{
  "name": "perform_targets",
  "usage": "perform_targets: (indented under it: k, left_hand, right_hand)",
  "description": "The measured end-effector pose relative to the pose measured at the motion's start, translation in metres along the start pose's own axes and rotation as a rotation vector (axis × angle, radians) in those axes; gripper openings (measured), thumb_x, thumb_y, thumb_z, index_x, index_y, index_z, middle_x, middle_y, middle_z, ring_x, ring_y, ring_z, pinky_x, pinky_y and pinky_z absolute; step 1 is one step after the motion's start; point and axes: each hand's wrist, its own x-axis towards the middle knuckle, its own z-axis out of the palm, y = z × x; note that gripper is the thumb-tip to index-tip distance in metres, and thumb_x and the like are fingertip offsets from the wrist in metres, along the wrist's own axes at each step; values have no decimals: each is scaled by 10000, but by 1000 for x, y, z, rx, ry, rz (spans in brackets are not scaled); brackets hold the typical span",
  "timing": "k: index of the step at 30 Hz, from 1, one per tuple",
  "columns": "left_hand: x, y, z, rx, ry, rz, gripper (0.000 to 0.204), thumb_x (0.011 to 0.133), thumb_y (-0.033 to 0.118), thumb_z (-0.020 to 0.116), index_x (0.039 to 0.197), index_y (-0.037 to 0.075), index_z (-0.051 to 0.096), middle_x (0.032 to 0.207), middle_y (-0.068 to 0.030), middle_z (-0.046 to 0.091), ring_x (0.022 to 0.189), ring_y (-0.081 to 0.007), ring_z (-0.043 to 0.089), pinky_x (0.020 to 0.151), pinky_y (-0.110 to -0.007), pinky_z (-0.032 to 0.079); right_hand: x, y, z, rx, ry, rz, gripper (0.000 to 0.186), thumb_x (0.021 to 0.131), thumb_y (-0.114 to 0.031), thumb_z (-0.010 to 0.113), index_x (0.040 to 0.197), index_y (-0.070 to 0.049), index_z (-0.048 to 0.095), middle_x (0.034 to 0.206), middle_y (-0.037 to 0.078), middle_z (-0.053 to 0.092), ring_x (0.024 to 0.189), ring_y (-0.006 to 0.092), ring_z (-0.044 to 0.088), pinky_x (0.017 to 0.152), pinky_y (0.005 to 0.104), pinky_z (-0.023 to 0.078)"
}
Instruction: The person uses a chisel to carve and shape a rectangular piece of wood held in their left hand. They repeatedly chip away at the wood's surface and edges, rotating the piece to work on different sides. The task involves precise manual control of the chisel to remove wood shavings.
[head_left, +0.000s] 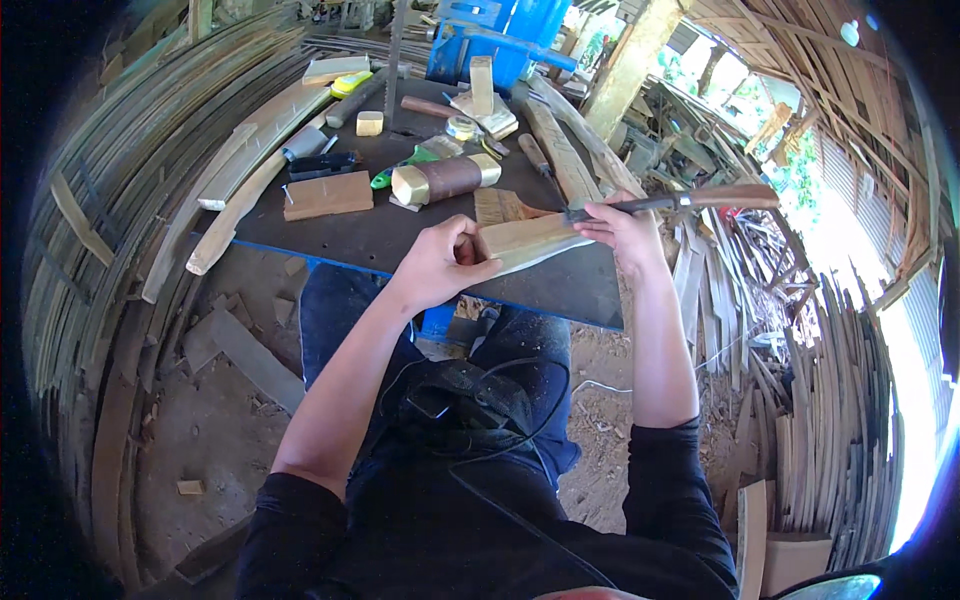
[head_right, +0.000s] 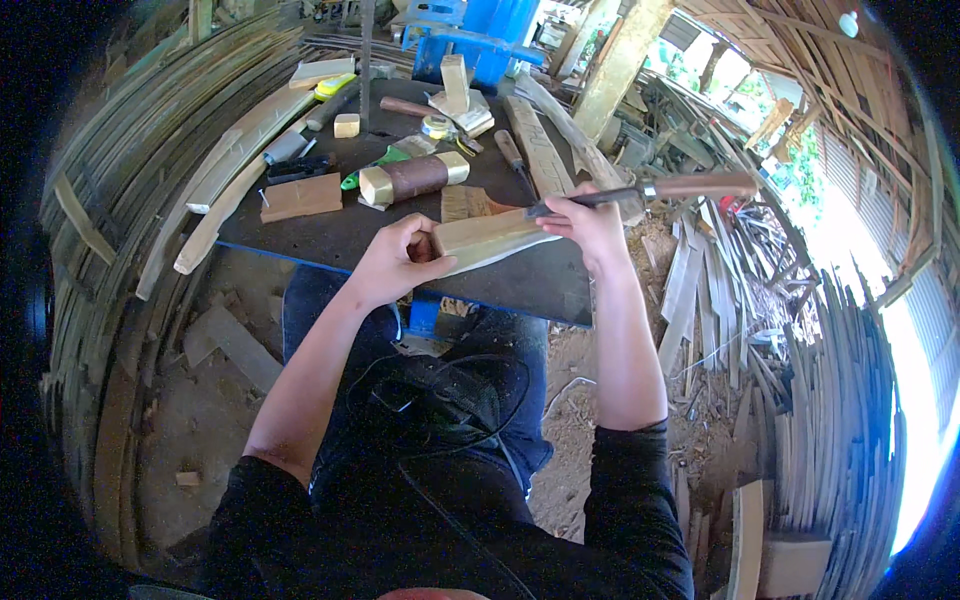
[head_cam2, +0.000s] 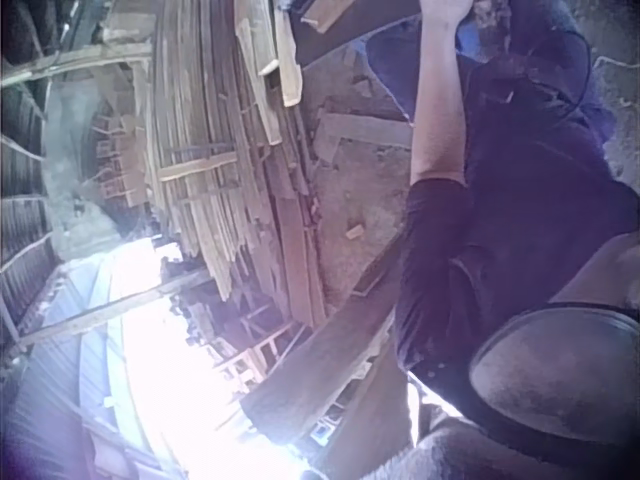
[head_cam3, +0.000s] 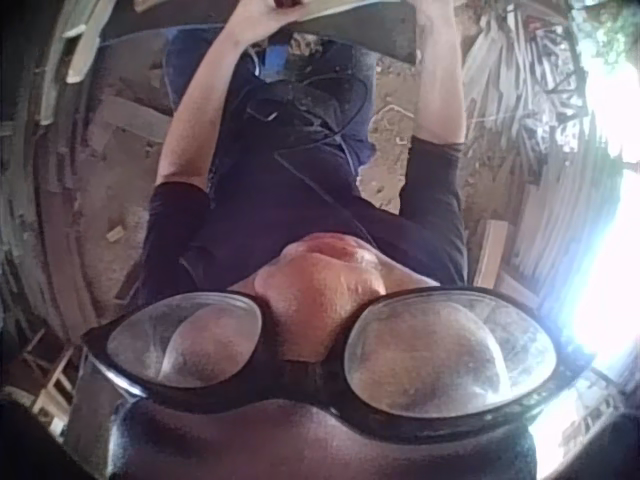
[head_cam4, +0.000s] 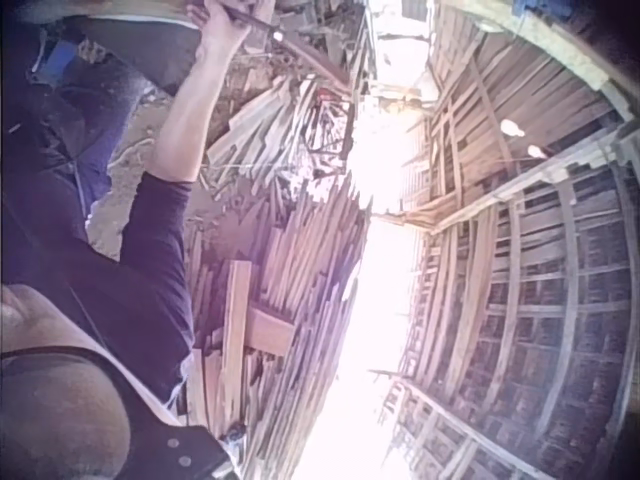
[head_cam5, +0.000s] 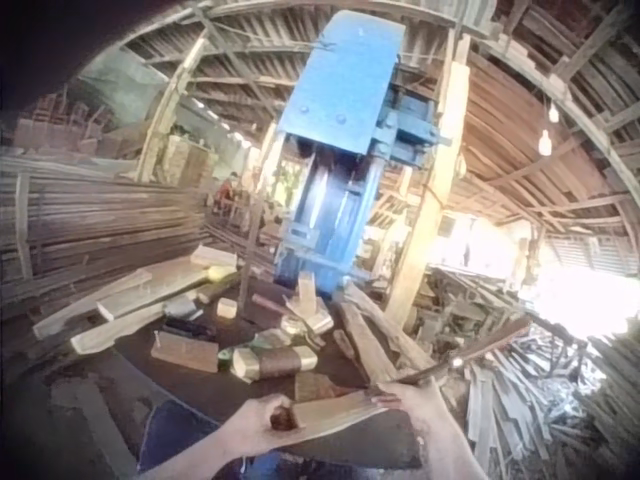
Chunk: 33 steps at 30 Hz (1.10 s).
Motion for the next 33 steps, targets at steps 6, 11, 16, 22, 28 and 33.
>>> perform_targets:
  k: [6, 11, 16, 22, 28, 33]
  left_hand:
    - [5, 3, 5, -40, -13, -8, 337, 796, 170, 819, 993, 3, 603, 695, -12, 599, 608, -52, 517, 567, -246, 434]
    - [1, -1, 1, -38, -23, -9, 326, 803, 167, 812, 998, 7, 606, 699, -15, 606, 614, -53, 533, 576, -247, 447]
    - [2, 1, 2, 15, -29, 11, 321, 811, 158, 801, 1008, -5, 606, 711, -22, 625, 625, -66, 553, 594, -259, 472]
    - [6, -9, 7, -72, 16, 5, 355, 768, 217, 821, 958, -13, 629, 694, -63, 640, 609, -115, 588, 588, -287, 489]
    - [3, 2, -1, 13, -47, -29, 350, 810, 215, 809, 1024, 2, 632, 712, -14, 612, 624, -67, 546, 582, -251, 455]
    - [6, -5, 2, -11, -77, -9, 315, 812, 199, 805, 1009, 19, 637, 711, 0, 612, 619, -59, 543, 570, -251, 450]
  right_hand:
    - [27, 5, -43, 56, 151, 76, 140, 855, -2, 685, 846, 9, 547, 832, 199, 687, 750, 299, 724, 661, 334, 636]
    - [13, 2, 4, 24, 39, -28, 164, 847, 18, 683, 837, 20, 520, 839, 205, 675, 723, 294, 716, 639, 352, 634]
    - [20, 2, -27, 38, -9, 39, 160, 850, -28, 710, 873, 23, 561, 861, 207, 685, 758, 302, 720, 685, 359, 631]
    - [26, 7, -34, 59, 36, 134, 162, 864, -49, 703, 935, 55, 602, 887, 208, 696, 755, 290, 719, 699, 342, 629]
    - [11, 3, 15, 76, -80, 63, 224, 823, -15, 748, 884, 1, 533, 852, 163, 666, 704, 293, 713, 624, 359, 628]
    - [22, 1, -29, 64, 87, 105, 174, 830, -19, 734, 883, 6, 571, 872, 178, 680, 707, 282, 717, 628, 348, 633]
